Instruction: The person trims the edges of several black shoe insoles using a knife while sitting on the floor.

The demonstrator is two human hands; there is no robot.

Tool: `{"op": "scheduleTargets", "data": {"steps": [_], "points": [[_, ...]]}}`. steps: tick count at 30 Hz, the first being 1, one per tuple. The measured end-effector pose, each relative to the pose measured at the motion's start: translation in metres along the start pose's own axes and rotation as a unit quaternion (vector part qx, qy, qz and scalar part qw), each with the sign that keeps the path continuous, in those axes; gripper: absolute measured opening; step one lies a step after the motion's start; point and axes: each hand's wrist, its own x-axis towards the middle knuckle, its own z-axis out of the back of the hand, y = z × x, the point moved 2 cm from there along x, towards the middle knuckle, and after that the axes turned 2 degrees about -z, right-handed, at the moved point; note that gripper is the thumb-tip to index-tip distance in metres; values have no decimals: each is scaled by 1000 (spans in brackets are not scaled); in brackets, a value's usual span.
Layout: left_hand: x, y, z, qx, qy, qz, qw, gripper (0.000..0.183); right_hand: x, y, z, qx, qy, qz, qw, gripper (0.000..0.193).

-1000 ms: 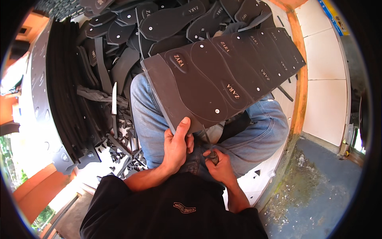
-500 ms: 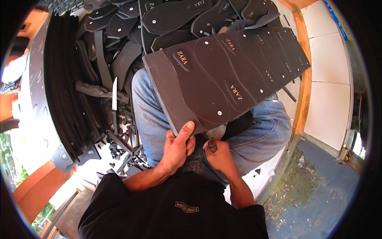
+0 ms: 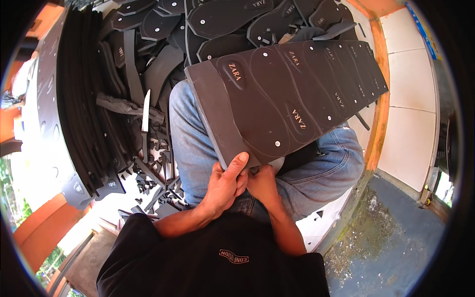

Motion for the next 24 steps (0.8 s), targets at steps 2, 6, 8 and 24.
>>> {"op": "scheduleTargets", "data": {"steps": [2, 6, 8, 24], "points": [[0, 3, 1, 7, 6, 11, 1000, 28, 0, 13, 3, -5, 2, 31, 1000, 17], [-2, 9, -1, -5, 19, 12, 1000, 29, 5, 15, 2, -17, 0, 80, 997, 22], [-3, 10, -2, -9, 17, 9, 1000, 31, 6, 18, 1, -35, 10, 89, 995, 22], [-13, 11, -17, -5, 37, 20, 999, 36, 30, 18, -16, 111, -8, -7, 994, 12]]}}
